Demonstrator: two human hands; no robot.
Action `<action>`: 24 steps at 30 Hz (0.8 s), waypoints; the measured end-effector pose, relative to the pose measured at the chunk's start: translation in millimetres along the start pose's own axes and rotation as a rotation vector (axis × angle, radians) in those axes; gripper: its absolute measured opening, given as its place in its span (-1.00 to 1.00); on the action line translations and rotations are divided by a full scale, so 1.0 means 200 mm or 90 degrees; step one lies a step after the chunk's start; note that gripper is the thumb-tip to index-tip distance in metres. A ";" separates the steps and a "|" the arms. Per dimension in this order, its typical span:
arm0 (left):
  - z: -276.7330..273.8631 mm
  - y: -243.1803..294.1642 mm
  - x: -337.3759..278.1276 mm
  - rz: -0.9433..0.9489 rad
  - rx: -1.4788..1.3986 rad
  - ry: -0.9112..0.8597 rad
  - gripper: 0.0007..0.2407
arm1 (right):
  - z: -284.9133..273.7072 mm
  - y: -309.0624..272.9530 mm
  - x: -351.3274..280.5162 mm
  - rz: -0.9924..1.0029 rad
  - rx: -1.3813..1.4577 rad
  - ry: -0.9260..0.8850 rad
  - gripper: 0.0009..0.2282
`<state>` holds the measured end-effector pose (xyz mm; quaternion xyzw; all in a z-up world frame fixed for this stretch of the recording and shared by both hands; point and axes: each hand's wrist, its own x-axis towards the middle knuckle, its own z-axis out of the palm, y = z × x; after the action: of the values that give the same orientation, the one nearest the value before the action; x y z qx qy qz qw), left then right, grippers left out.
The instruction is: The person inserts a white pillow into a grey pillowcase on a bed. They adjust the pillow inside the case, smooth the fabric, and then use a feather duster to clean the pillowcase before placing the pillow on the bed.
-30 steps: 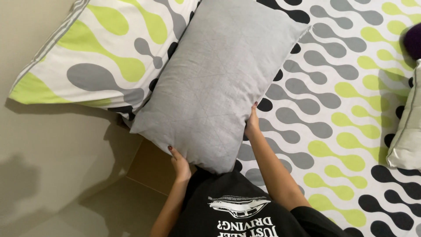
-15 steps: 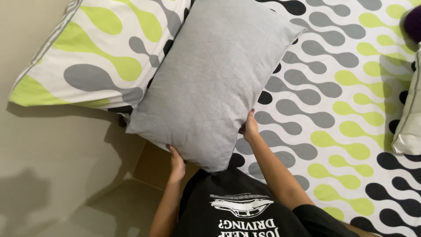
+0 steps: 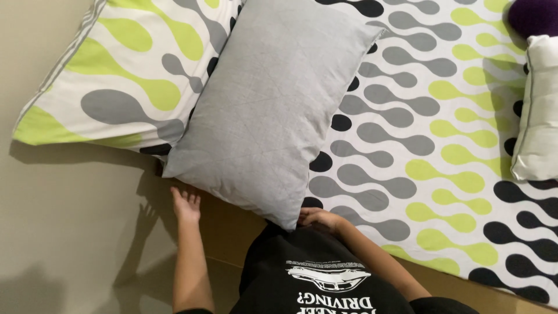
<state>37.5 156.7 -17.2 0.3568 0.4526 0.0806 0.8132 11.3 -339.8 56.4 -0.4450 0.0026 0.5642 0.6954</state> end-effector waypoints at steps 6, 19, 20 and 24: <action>0.07 0.16 0.29 0.048 0.021 0.016 -0.34 | 0.24 -0.11 0.02 0.063 0.040 0.144 -0.37; 0.21 0.15 0.16 0.245 0.089 0.137 -0.63 | 0.11 0.14 0.05 0.037 -0.129 0.244 -0.75; 0.17 0.16 0.15 0.361 0.105 0.159 -0.65 | 0.11 0.14 0.03 0.027 -0.180 0.247 -0.74; 0.24 0.25 0.01 0.497 0.211 0.177 -0.70 | 0.18 0.08 -0.08 0.025 -0.187 0.266 -0.68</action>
<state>86.9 169.4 30.2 0.6120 0.3957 0.3550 0.5855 -25.6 -330.8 76.2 -0.6481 0.0725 0.4679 0.5966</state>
